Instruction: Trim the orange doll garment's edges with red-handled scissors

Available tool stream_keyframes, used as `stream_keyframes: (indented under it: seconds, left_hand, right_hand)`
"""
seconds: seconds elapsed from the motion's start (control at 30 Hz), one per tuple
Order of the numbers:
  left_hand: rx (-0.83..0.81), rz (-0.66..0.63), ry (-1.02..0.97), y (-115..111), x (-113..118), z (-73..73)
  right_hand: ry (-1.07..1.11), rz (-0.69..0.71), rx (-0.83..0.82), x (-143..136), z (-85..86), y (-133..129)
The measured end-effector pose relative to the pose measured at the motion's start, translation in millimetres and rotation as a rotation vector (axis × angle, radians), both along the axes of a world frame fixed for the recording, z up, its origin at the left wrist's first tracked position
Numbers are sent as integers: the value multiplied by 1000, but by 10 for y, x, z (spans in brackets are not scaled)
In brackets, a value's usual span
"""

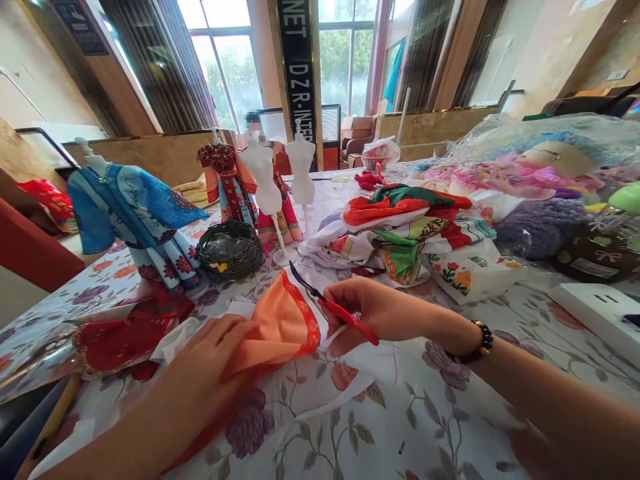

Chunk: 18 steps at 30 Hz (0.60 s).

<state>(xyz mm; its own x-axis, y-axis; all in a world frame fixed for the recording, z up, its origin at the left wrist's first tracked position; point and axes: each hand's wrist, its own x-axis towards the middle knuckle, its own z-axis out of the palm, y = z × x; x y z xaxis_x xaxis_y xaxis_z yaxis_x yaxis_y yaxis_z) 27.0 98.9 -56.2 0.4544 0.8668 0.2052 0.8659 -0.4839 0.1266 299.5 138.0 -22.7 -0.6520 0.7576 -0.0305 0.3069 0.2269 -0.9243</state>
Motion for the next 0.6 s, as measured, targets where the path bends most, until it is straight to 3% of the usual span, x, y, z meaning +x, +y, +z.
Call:
stream_keyframes:
  seconds: [0.1, 0.2, 0.37, 0.47, 0.6]
  left_hand:
    - [-82, 80, -11, -46, -69, 70]
    - [-111, 76, -89, -90, -164, 157]
    - [-76, 105, -245, -109, -249, 358]
    - [-155, 192, -251, 52, -220, 478]
    - [68, 221, -129, 466, -136, 664]
  right_hand:
    - [71, 22, -53, 14, 40, -32]
    - [93, -6, -35, 95, 82, -57]
    - [-70, -75, 168, 213, 140, -6]
    - [-140, -140, 270, 150, 92, 182]
    - [-76, -396, 446, -48, 65, 586]
